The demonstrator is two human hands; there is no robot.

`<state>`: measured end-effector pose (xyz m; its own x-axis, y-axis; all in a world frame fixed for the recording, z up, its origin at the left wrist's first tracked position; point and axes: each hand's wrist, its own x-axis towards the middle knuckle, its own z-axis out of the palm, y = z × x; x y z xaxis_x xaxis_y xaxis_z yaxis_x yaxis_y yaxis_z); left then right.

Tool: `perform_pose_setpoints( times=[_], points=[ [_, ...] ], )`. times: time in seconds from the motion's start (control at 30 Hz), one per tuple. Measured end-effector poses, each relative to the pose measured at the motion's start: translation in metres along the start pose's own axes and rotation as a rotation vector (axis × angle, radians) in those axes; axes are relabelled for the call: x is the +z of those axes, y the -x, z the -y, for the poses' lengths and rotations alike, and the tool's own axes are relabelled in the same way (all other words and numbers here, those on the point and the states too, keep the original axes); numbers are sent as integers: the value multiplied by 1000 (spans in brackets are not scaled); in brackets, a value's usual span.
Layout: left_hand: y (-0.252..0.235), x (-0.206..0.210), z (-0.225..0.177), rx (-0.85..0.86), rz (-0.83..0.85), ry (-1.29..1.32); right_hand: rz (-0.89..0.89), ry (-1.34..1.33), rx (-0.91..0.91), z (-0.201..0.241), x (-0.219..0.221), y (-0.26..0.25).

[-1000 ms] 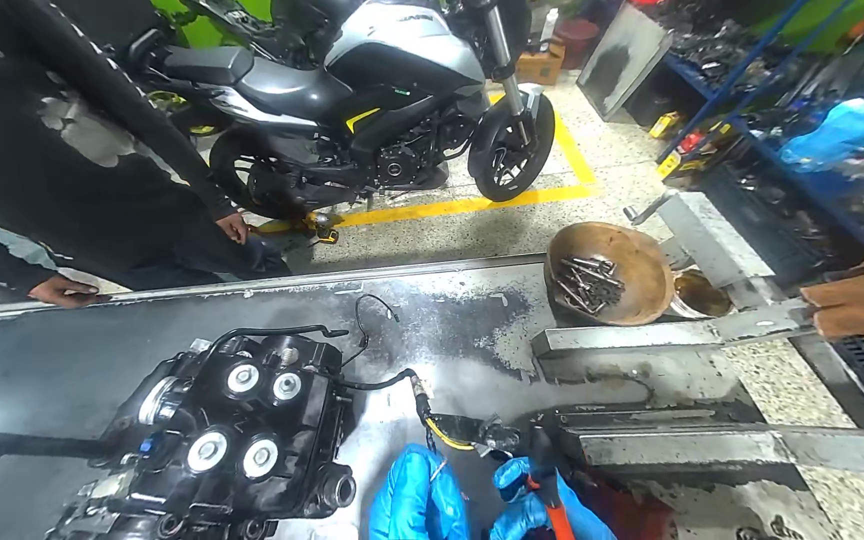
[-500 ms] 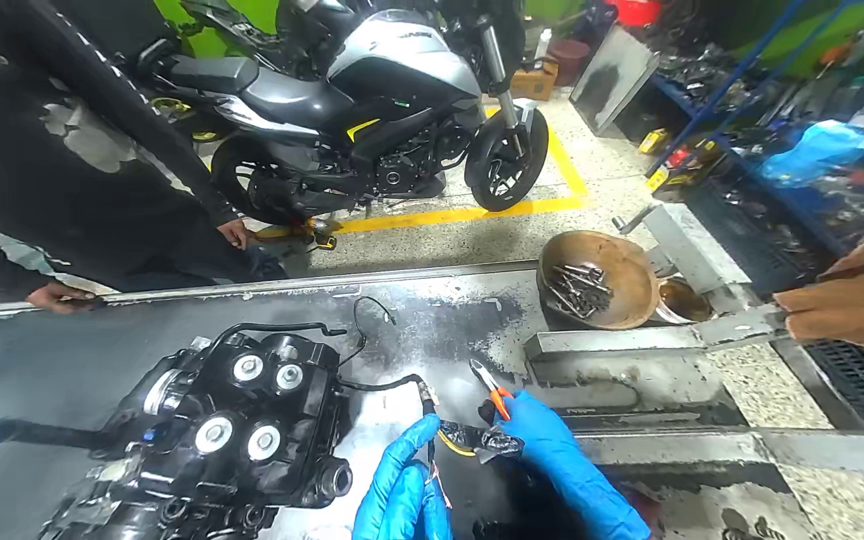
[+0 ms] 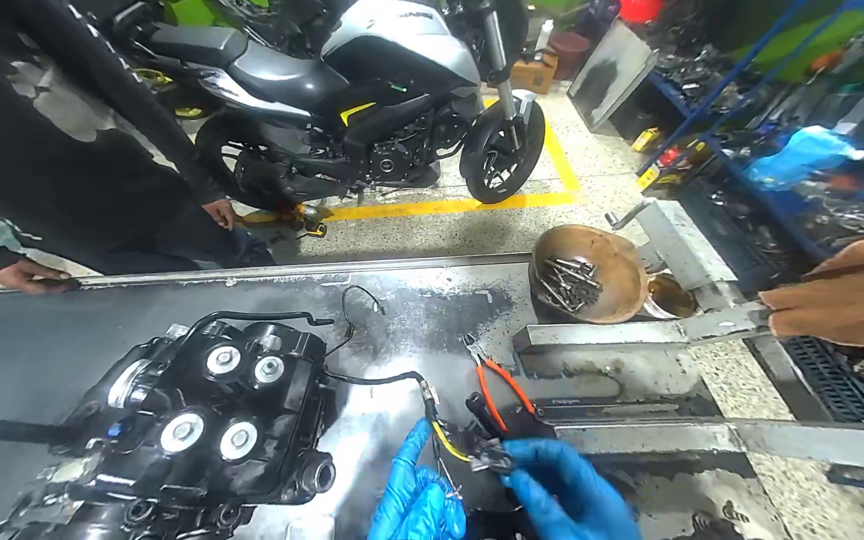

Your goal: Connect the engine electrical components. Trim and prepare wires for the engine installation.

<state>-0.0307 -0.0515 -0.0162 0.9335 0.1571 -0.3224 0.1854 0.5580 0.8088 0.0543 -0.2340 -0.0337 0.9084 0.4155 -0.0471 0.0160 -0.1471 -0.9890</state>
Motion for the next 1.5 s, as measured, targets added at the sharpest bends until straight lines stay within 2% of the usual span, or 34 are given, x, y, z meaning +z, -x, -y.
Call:
perform_pose_setpoints(
  times=[0.07,0.17,0.53,0.8,0.97,1.1,1.3,1.37,1.5],
  points=[
    [-5,2,4,-14,27,-30,19,-204,-15,11,12,14],
    [-7,4,3,-21,32,-93,17,-273,22,13,20,13],
    [-5,6,6,25,-5,-143,-6,-301,113,16,34,0],
    [-9,9,5,70,-24,-298,-39,-290,92,14,35,-3],
    [-16,10,0,125,-62,-245,-24,-311,51,12,34,-7],
    [-20,14,-4,116,-69,-254,-11,-247,-3,14,32,-11],
    [-23,14,-10,72,-52,-262,8,-378,124,20,28,-22],
    [-24,13,-11,52,-52,-220,16,-434,137,19,28,-24],
    [-25,17,-12,38,-93,-209,16,-380,106,19,27,-23]
  ],
)
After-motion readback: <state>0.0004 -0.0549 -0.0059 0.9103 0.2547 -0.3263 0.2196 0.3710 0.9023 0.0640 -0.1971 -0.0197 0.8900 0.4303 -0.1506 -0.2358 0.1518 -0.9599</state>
